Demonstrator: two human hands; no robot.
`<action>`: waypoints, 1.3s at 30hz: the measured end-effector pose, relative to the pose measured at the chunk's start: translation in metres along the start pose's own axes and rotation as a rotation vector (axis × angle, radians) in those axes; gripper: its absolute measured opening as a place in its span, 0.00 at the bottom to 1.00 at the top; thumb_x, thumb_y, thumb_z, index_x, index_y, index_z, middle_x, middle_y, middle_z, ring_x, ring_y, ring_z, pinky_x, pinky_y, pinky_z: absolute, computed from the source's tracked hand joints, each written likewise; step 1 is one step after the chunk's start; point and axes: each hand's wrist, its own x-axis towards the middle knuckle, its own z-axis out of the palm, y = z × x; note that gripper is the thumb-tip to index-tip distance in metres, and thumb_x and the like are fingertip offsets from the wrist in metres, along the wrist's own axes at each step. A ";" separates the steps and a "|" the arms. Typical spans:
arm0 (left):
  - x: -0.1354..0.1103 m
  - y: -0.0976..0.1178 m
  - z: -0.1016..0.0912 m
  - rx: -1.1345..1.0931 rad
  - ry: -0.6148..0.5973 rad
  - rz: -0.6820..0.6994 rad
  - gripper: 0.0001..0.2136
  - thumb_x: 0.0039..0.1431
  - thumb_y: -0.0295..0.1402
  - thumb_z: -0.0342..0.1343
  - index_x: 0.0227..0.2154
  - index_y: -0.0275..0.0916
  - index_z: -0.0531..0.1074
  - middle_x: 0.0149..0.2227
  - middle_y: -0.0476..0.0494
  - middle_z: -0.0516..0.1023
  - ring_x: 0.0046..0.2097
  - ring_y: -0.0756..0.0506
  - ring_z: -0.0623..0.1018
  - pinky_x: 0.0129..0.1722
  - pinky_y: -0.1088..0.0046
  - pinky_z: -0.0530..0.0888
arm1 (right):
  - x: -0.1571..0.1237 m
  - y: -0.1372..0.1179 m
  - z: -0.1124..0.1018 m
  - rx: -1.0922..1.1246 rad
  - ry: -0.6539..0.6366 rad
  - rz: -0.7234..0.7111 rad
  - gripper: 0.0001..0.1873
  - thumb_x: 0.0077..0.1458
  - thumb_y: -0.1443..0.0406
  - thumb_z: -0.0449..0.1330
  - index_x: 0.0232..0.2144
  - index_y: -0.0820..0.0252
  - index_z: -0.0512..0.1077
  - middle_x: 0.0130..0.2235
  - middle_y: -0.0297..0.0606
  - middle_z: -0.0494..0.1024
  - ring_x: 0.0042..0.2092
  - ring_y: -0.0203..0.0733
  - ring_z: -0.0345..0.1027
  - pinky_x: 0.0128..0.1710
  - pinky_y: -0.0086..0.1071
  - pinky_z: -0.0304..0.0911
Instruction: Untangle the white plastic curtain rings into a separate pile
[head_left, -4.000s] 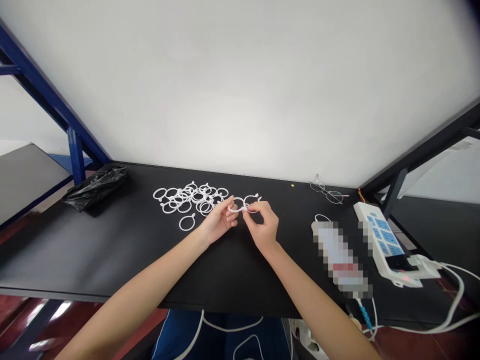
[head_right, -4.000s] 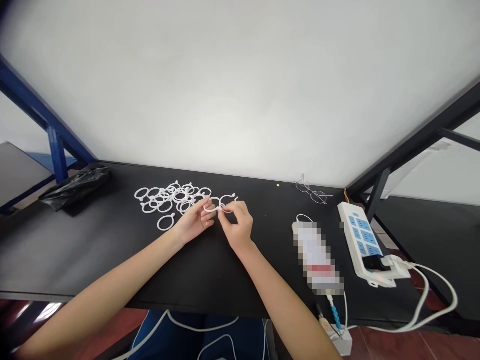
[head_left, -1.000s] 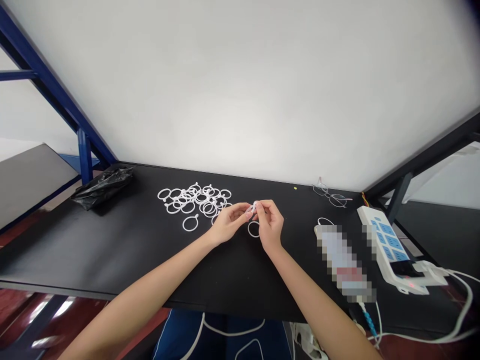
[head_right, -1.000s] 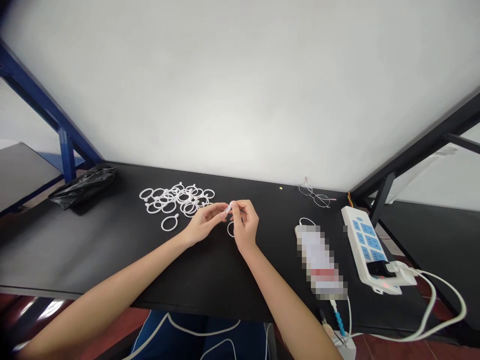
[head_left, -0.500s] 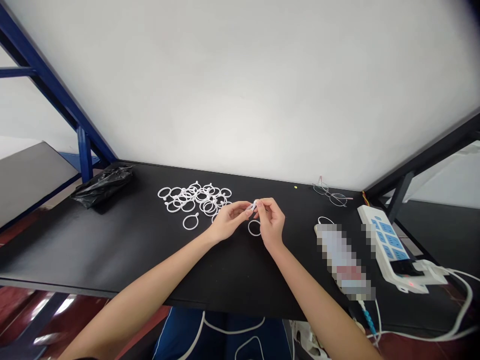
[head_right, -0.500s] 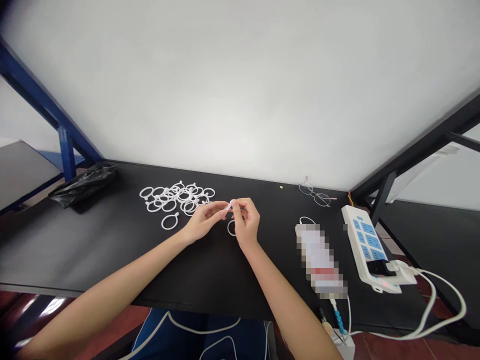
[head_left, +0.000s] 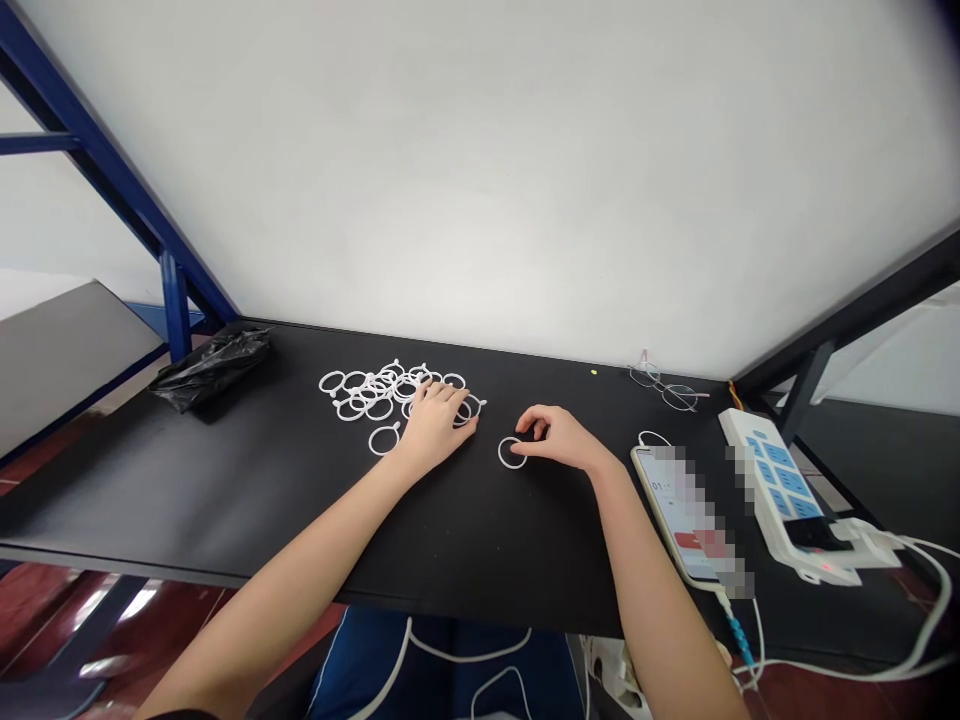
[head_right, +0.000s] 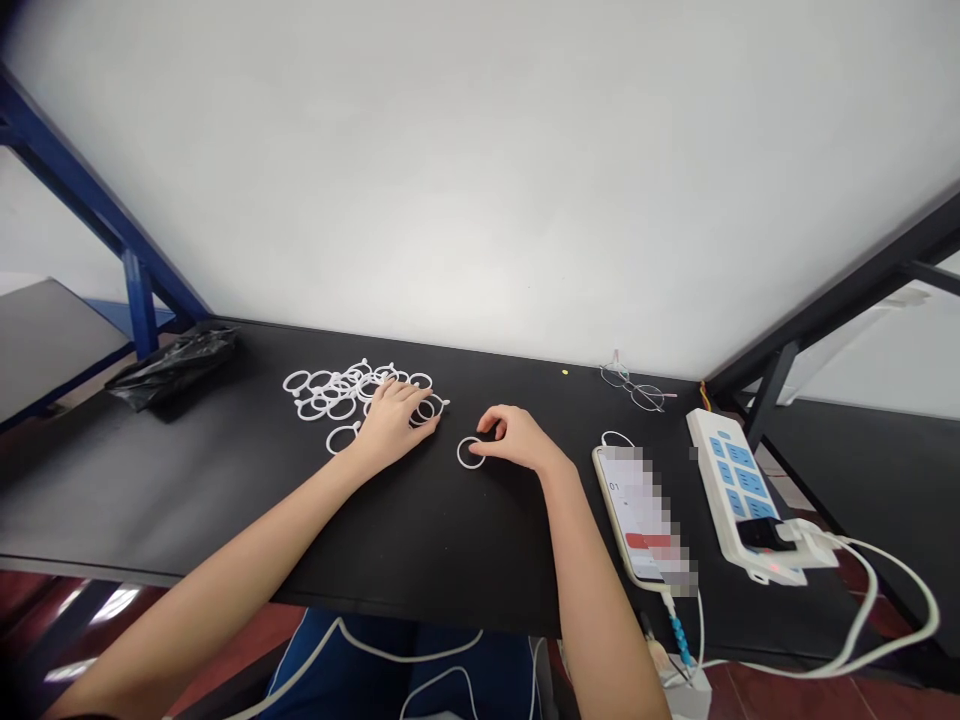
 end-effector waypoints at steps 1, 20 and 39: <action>-0.001 0.000 0.001 -0.027 -0.008 -0.009 0.14 0.56 0.35 0.57 0.45 0.38 0.75 0.44 0.36 0.79 0.50 0.35 0.73 0.61 0.49 0.56 | 0.000 0.000 0.001 -0.016 0.000 -0.014 0.12 0.43 0.58 0.70 0.27 0.59 0.76 0.31 0.35 0.78 0.28 0.36 0.66 0.27 0.30 0.62; -0.007 0.025 -0.005 -0.305 -0.174 0.206 0.21 0.62 0.43 0.54 0.55 0.40 0.66 0.53 0.34 0.73 0.54 0.37 0.72 0.54 0.54 0.68 | 0.008 -0.015 0.038 0.304 0.191 -0.069 0.20 0.56 0.48 0.60 0.27 0.59 0.68 0.26 0.33 0.75 0.22 0.35 0.67 0.24 0.30 0.65; 0.005 0.020 -0.008 -1.299 -0.142 -0.446 0.19 0.51 0.38 0.67 0.44 0.36 0.76 0.45 0.38 0.81 0.49 0.40 0.78 0.57 0.57 0.68 | 0.001 -0.026 0.046 0.159 0.303 -0.270 0.18 0.69 0.56 0.44 0.28 0.56 0.61 0.21 0.27 0.64 0.21 0.33 0.61 0.25 0.29 0.58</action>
